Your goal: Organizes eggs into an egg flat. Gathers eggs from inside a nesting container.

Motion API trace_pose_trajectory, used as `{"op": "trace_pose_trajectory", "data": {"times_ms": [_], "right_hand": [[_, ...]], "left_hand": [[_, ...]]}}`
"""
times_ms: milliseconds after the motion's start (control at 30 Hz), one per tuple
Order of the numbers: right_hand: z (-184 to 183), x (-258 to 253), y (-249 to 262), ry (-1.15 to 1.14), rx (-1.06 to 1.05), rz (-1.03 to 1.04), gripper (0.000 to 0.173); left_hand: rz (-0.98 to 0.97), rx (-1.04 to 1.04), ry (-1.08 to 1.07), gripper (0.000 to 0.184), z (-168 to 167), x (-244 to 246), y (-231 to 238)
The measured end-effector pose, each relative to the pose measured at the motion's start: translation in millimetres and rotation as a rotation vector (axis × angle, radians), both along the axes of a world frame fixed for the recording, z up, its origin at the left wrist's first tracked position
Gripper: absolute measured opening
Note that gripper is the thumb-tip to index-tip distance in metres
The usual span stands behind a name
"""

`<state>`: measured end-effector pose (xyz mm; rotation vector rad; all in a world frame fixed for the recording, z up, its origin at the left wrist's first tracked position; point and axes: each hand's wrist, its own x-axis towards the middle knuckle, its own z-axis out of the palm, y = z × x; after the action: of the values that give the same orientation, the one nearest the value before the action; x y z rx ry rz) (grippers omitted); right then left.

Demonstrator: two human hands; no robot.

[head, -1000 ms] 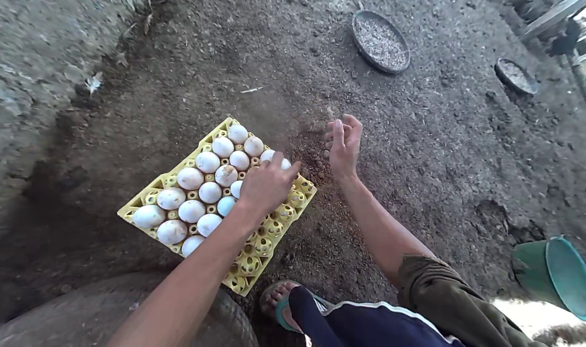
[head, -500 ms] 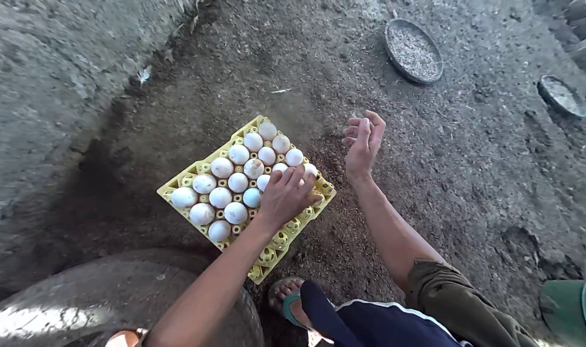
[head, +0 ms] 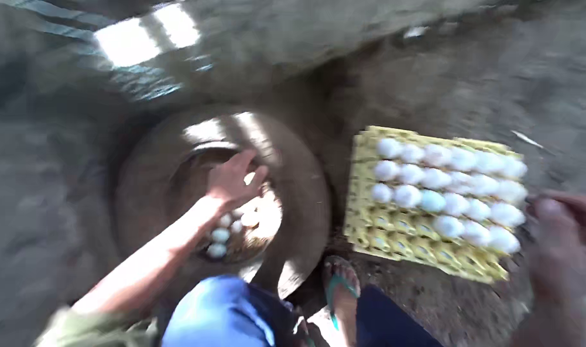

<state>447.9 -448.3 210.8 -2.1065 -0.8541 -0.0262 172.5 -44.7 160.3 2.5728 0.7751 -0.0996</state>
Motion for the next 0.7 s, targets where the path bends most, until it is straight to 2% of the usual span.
{"op": "trace_pose_trajectory", "data": {"times_ms": [67, 133, 200, 300, 367, 433, 533, 700], "right_hand": [[7, -18, 56, 0.061, 0.101, 0.292, 0.017], [8, -43, 113, 0.085, 0.054, 0.546, 0.020], [-1, -72, 169, 0.091, -0.063, 0.726, 0.026], [-38, -112, 249, 0.110, -0.370, 0.976, 0.025], [-72, -140, 301, 0.108, -0.579, 1.124, 0.024], [-111, -167, 345, 0.018, -0.744, 1.238, 0.030], [-167, -201, 385, -0.189, -0.797, 1.339, 0.041], [-210, -242, 421, -0.357, -0.991, 1.439, 0.046]], "left_hand": [[0.209, -0.053, 0.153, 0.060, -32, -50, 15], [0.321, -0.063, 0.183, 0.056, -71, -94, 20], [0.411, -0.126, 0.186, 0.048, -101, -126, 21], [0.521, -0.267, 0.179, 0.038, -134, -145, 21], [0.557, -0.321, 0.152, 0.038, -147, -141, 23], [0.523, -0.311, 0.135, 0.034, -158, -135, 25], [0.464, -0.306, 0.229, 0.031, -164, -134, 26], [0.444, -0.315, 0.260, 0.045, -164, -143, 17]]}}
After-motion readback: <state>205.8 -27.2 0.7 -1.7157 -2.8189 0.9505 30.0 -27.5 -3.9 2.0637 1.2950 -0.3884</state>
